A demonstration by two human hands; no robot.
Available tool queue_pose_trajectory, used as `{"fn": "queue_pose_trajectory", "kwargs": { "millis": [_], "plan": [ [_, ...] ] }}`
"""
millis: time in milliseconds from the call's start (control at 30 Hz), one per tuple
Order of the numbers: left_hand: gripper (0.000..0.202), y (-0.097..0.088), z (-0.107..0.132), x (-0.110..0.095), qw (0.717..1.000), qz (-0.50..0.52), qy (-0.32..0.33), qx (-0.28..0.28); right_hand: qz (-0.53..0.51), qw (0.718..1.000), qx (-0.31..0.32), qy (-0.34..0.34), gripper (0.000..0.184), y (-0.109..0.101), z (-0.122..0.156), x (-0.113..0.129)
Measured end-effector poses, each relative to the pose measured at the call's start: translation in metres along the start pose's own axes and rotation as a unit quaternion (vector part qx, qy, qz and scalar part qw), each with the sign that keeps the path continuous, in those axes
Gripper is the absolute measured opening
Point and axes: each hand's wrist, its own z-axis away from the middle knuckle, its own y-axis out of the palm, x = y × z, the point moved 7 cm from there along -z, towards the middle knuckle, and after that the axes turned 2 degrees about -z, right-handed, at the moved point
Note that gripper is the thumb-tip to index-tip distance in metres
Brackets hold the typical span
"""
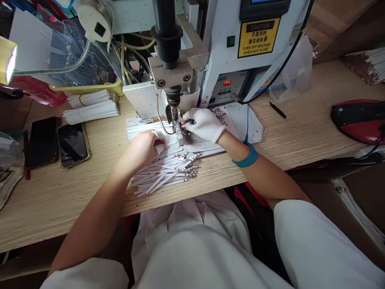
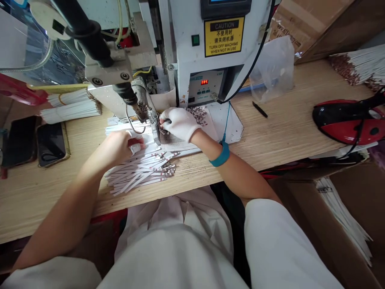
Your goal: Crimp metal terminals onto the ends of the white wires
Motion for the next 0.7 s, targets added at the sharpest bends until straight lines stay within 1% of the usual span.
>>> {"fn": "queue_pose_trajectory", "kwargs": {
  "millis": [67,200,333,400,433,500,567,633,700],
  "plan": [
    [0.023,0.004,-0.003,0.0,1.0,0.007,0.011,0.005,-0.016,1.0,0.0,-0.008,0.01,0.002,0.0,0.0],
    [0.017,0.003,-0.007,0.005,1.0,0.005,0.007,-0.013,-0.031,0.999,-0.009,-0.018,0.009,0.004,0.001,-0.001],
    [0.017,0.001,-0.008,0.0,0.998,0.0,0.058,-0.035,-0.029,0.999,-0.015,-0.016,0.007,0.003,0.001,0.003],
    [0.017,0.001,-0.008,-0.002,0.996,0.007,0.08,-0.04,-0.062,0.998,-0.024,0.004,0.005,-0.002,0.002,0.005],
    [0.017,0.0,-0.008,-0.002,0.995,0.013,0.088,-0.039,-0.095,0.995,-0.024,0.023,0.005,-0.004,0.003,0.004],
    [0.018,-0.002,-0.007,-0.003,0.994,0.028,0.094,-0.038,-0.19,0.979,-0.004,0.079,0.005,-0.006,0.004,0.002],
    [0.02,-0.005,-0.007,-0.001,0.993,0.051,0.094,-0.041,-0.289,0.948,0.029,0.133,0.007,-0.003,0.008,0.0],
    [0.021,-0.007,-0.007,0.002,0.992,0.086,0.083,-0.041,-0.36,0.918,0.06,0.157,0.008,0.001,0.011,0.002],
    [0.026,-0.006,-0.008,0.006,0.989,0.127,0.066,-0.033,-0.405,0.897,0.084,0.156,0.008,0.005,0.013,0.006]
  ]
}}
